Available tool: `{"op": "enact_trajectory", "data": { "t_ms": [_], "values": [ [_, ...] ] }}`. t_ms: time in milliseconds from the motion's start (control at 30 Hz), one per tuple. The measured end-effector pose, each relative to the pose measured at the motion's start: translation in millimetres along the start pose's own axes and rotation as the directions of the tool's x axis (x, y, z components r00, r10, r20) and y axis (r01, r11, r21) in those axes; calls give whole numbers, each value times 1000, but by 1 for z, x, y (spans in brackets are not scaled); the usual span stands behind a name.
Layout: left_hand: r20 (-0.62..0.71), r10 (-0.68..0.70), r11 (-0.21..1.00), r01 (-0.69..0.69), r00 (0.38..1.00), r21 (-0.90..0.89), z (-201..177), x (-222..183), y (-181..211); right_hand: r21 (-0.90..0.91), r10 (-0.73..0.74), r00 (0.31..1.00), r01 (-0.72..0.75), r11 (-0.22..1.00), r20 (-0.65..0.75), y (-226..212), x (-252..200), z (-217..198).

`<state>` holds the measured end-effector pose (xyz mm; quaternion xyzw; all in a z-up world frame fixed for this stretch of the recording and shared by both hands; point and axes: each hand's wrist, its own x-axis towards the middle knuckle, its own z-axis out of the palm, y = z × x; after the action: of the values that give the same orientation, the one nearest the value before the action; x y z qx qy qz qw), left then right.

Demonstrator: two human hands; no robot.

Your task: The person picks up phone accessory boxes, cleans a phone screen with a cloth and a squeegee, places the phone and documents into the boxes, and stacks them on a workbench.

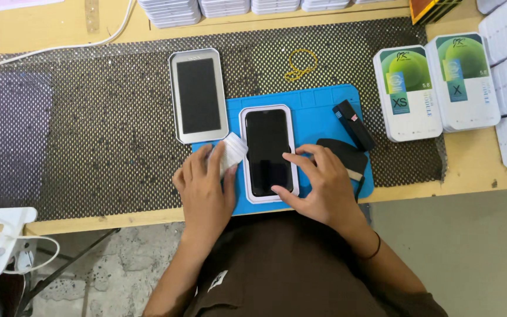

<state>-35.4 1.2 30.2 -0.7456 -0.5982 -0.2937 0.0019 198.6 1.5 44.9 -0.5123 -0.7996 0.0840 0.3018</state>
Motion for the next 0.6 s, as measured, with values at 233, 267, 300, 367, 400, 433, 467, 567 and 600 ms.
{"op": "enact_trajectory", "data": {
  "t_ms": [233,267,300,367,400,433,467,567,600],
  "values": [
    [-112,-151,945,110,982,-307,-4,-5,-9,-37,14,1000,-15,999,-26,4,-6,8],
    [-119,-146,931,95,982,-354,-4,-4,-9,-89,-47,996,40,995,-76,2,-5,8],
    [-128,-142,913,80,982,-399,-4,-3,-9,-142,-110,986,92,986,-122,1,-3,8],
    [-92,-159,876,98,983,-472,1,-7,-7,-184,-143,985,123,975,-99,-12,11,0],
    [-53,-171,834,115,984,-540,3,-8,-6,-224,-173,982,152,963,-77,-19,18,-4],
    [-52,-169,833,115,984,-541,5,-7,-4,-225,-172,982,151,963,-77,-16,19,2],
    [-27,-176,763,118,984,-636,8,-5,-3,-209,-135,990,124,970,-36,-12,21,7],
    [34,-171,635,136,985,-761,10,3,3,-177,-84,996,86,980,23,-7,22,16],
    [74,-165,585,158,984,-795,9,5,6,-156,-67,997,74,985,47,-7,21,18]
  ]
}}
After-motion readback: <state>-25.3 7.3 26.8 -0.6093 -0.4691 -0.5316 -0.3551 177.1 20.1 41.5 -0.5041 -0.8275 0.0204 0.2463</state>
